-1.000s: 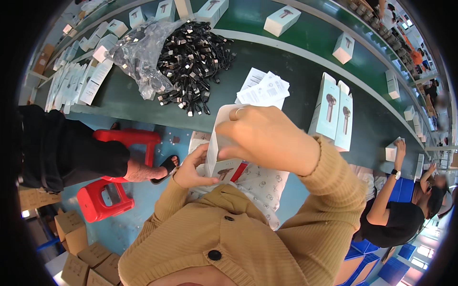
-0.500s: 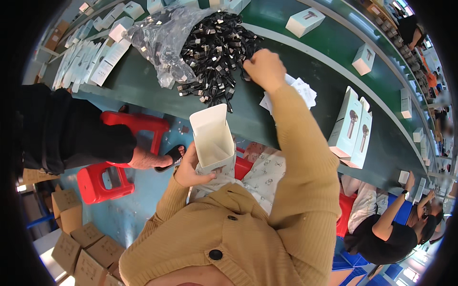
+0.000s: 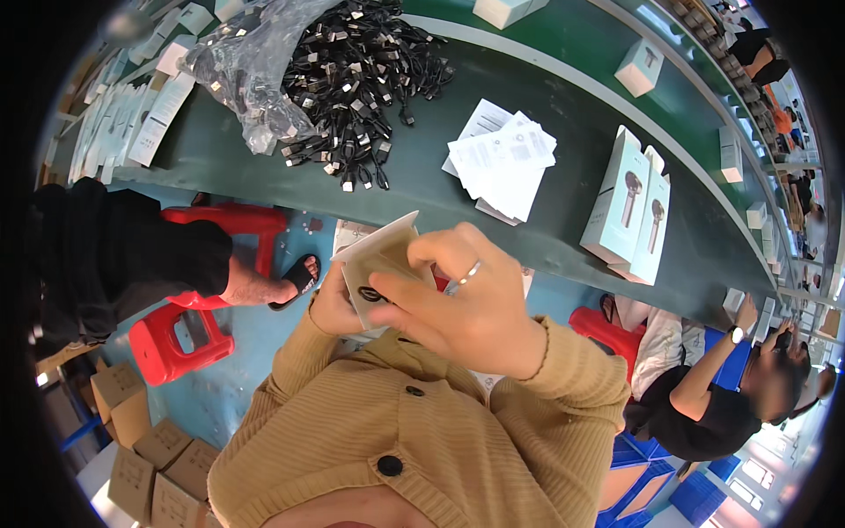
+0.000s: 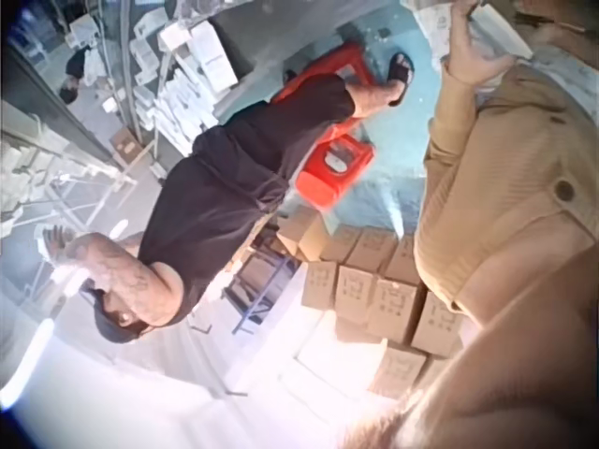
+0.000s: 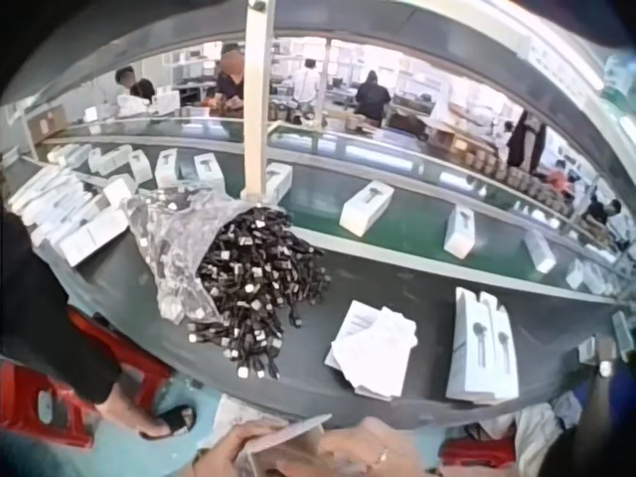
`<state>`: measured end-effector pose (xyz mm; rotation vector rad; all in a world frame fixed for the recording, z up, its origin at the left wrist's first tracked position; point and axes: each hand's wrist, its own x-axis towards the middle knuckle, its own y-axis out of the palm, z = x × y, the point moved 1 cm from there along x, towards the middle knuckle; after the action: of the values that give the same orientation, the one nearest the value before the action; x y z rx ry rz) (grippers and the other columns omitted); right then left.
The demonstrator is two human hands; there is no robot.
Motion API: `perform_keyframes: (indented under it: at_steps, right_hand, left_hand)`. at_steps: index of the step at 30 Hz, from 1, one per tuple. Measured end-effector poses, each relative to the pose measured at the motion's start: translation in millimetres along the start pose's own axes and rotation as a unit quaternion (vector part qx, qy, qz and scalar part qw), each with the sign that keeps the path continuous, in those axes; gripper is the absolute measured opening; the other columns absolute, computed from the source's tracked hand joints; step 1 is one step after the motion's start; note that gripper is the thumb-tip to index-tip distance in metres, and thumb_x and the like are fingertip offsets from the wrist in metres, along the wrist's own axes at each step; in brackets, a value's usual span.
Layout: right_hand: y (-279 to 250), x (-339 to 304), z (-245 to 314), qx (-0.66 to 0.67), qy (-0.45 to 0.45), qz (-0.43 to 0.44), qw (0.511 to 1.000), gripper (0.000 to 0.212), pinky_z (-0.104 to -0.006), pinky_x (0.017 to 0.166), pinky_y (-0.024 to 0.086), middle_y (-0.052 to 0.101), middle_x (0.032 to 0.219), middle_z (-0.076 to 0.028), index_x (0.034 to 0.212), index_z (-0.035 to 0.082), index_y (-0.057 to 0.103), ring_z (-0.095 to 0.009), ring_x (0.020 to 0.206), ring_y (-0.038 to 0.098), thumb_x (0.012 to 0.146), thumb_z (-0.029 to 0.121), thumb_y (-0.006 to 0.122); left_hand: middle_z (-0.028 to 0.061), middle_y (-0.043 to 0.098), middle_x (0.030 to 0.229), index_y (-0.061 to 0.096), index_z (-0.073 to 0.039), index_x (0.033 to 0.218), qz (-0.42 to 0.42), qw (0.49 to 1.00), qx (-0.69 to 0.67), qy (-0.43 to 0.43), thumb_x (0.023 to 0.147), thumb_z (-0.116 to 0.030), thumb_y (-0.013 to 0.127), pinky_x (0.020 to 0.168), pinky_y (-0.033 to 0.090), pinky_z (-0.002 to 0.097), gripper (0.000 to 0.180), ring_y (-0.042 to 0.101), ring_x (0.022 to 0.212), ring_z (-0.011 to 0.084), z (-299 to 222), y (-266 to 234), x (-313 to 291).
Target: The person is putting manuals and components into cardboard product boxes on an assembly line.
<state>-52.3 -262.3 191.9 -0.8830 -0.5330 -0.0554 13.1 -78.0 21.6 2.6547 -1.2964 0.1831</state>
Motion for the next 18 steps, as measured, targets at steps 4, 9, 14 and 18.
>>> perform_keyframes:
  at_steps: [4,9,14,18]
  right_hand:
    - [-12,-14,3,-0.032,0.011,0.002,0.999,0.047,-0.0339,0.069,0.045,0.051,0.114,-0.013,0.100,0.012,0.070,-0.027,0.085,0.051,0.061,0.035,0.083]
    - [5,-55,-6,0.058,0.096,-0.102,0.988,0.064,-0.0390,0.085,0.046,0.043,0.130,-0.023,0.116,0.009,0.062,-0.035,0.102,0.052,0.063,0.037,0.084]
    - [13,-64,-14,0.027,0.258,-0.138,0.956,0.062,-0.0417,0.093,0.045,0.039,0.138,-0.026,0.124,0.004,0.055,-0.041,0.119,0.049,0.067,0.018,0.078]
    - [-30,-78,-59,-0.164,0.240,-0.228,0.929,0.059,-0.0396,0.093,0.047,0.054,0.123,-0.024,0.124,0.000,0.055,-0.037,0.112,0.055,0.068,0.008,0.073]
  left_hand:
    - [0.0120,0.045,0.136,0.034,-0.006,0.135,0.036,0.997,-0.042,-0.051,0.061,-0.009,0.084,0.106,0.033,0.0402,0.089,0.043,0.127,0.0250,-2,6,1]
    - [0.0108,0.041,0.139,0.024,-0.006,0.142,-0.064,0.966,-0.228,-0.109,0.057,-0.014,0.091,0.107,0.032,0.0415,0.109,0.040,0.130,0.0259,-8,35,6]
    - [0.0122,0.016,0.154,0.003,-0.005,0.150,0.030,0.957,-0.256,-0.136,0.076,-0.086,0.032,0.114,0.018,0.0441,0.113,0.021,0.141,0.0264,-43,76,57]
    - [0.0137,-0.001,0.157,-0.015,-0.013,0.150,0.065,0.965,-0.242,-0.081,0.088,-0.048,0.060,0.115,0.008,0.0478,0.103,0.006,0.145,0.0316,-69,67,65]
